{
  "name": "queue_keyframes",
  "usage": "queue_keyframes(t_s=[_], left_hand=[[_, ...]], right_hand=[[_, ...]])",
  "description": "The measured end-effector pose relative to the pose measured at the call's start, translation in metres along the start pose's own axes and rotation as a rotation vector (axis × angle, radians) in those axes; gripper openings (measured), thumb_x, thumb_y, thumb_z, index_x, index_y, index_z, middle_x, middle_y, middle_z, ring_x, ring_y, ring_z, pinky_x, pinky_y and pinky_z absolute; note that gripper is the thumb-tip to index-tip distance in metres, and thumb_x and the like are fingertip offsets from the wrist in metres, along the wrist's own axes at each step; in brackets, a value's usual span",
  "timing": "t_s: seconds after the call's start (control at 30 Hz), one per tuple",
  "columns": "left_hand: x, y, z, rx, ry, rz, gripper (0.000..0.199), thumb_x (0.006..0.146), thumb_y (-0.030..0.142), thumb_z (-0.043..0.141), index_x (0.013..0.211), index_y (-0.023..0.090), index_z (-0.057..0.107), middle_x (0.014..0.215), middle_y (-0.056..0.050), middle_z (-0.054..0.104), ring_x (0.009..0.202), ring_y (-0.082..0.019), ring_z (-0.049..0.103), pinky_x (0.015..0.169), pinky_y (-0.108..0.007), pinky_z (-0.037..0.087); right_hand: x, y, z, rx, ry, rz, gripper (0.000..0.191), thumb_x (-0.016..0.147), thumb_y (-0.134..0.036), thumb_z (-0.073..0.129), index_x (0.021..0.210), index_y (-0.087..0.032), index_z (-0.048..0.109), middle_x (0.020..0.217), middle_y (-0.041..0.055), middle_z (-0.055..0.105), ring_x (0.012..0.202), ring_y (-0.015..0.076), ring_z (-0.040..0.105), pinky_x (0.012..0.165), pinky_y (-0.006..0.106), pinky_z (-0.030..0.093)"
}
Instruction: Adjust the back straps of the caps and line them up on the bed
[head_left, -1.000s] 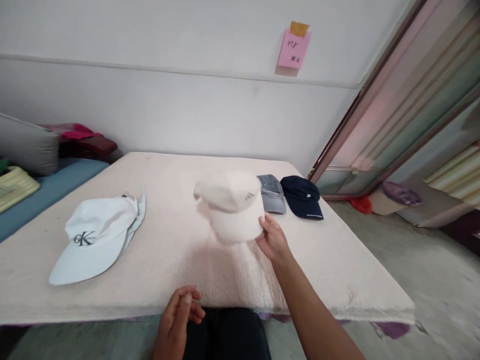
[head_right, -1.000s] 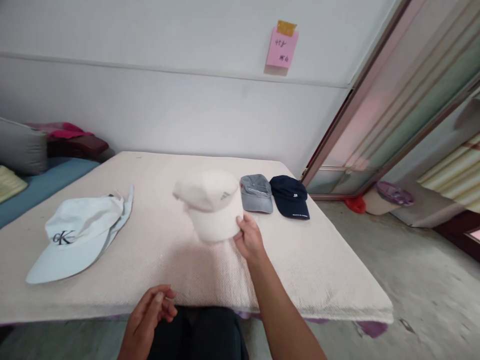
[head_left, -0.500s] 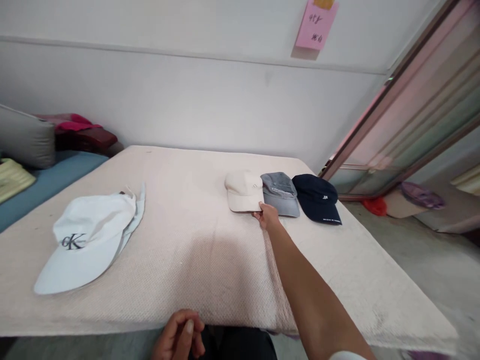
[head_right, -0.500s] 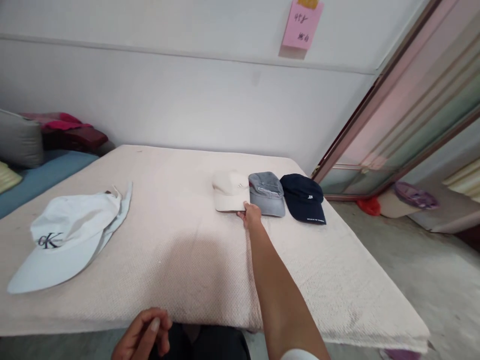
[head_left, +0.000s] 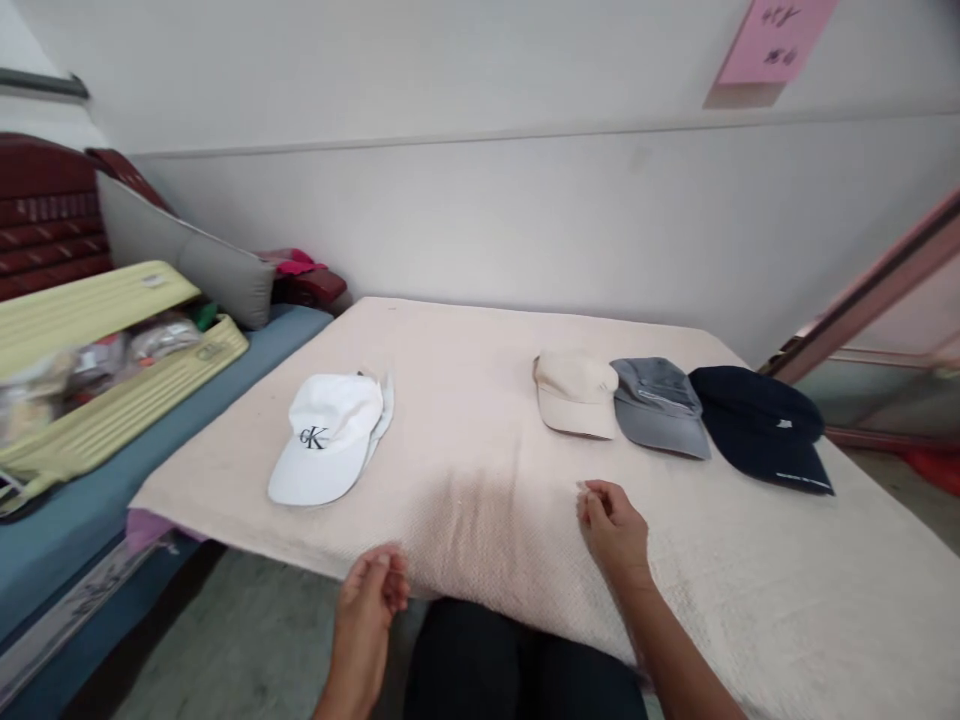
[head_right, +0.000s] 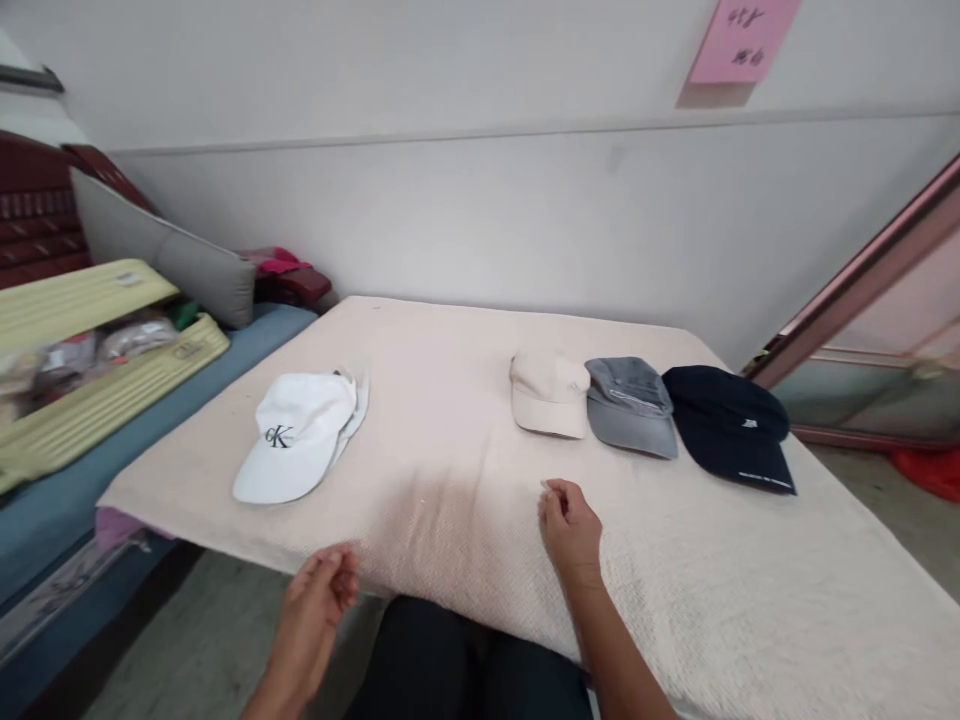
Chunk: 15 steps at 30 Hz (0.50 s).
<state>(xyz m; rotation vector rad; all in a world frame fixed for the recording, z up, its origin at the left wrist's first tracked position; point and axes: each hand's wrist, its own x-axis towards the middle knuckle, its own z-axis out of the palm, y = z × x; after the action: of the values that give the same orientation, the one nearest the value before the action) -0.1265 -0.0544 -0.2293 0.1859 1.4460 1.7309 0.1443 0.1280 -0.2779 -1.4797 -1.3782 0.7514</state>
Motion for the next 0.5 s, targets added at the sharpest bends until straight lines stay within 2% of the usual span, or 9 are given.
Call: queue_keyframes(t_s=[0.13, 0.23, 0.37, 0.5], left_hand=[[0.041, 0.041, -0.046, -0.057, 0.181, 0.004, 0.005, 0.080, 0.010, 0.061, 0.082, 0.013, 0.064, 0.077, -0.005, 0.071, 0.061, -0.012, 0.066, 0.053, -0.019, 0.051], [0.067, 0.067, -0.065, -0.075, 0.207, -0.049, 0.012, 0.083, 0.005, 0.054, 0.076, 0.011, 0.062, 0.079, -0.009, 0.072, 0.074, -0.018, 0.071, 0.062, -0.025, 0.057], [0.095, 0.086, -0.071, -0.115, 0.192, -0.101, 0.011, 0.083, 0.004, 0.054, 0.076, 0.010, 0.060, 0.073, -0.010, 0.071, 0.067, -0.017, 0.070, 0.056, -0.021, 0.056], [0.115, 0.091, -0.068, -0.149, 0.198, -0.113, 0.011, 0.086, 0.009, 0.054, 0.076, 0.013, 0.054, 0.059, -0.002, 0.063, 0.047, -0.009, 0.060, 0.040, -0.014, 0.046]], right_hand=[[-0.001, -0.004, -0.002, -0.156, -0.019, -0.006, 0.027, 0.079, -0.040, 0.050, 0.091, -0.018, 0.061, 0.060, 0.0018, 0.063, 0.055, 0.0198, 0.058, 0.063, 0.033, 0.046], [0.002, -0.005, 0.000, -0.218, -0.007, -0.022, 0.028, 0.078, -0.041, 0.048, 0.089, -0.018, 0.061, 0.064, 0.0038, 0.065, 0.058, 0.0218, 0.060, 0.066, 0.034, 0.046], [0.004, -0.002, 0.002, -0.273, 0.010, -0.036, 0.031, 0.078, -0.042, 0.046, 0.090, -0.018, 0.062, 0.069, 0.0061, 0.068, 0.063, 0.0229, 0.061, 0.068, 0.035, 0.045], [0.004, 0.001, 0.003, -0.314, 0.018, -0.060, 0.033, 0.078, -0.043, 0.045, 0.091, -0.017, 0.063, 0.076, 0.0083, 0.070, 0.069, 0.0238, 0.061, 0.069, 0.034, 0.045]])
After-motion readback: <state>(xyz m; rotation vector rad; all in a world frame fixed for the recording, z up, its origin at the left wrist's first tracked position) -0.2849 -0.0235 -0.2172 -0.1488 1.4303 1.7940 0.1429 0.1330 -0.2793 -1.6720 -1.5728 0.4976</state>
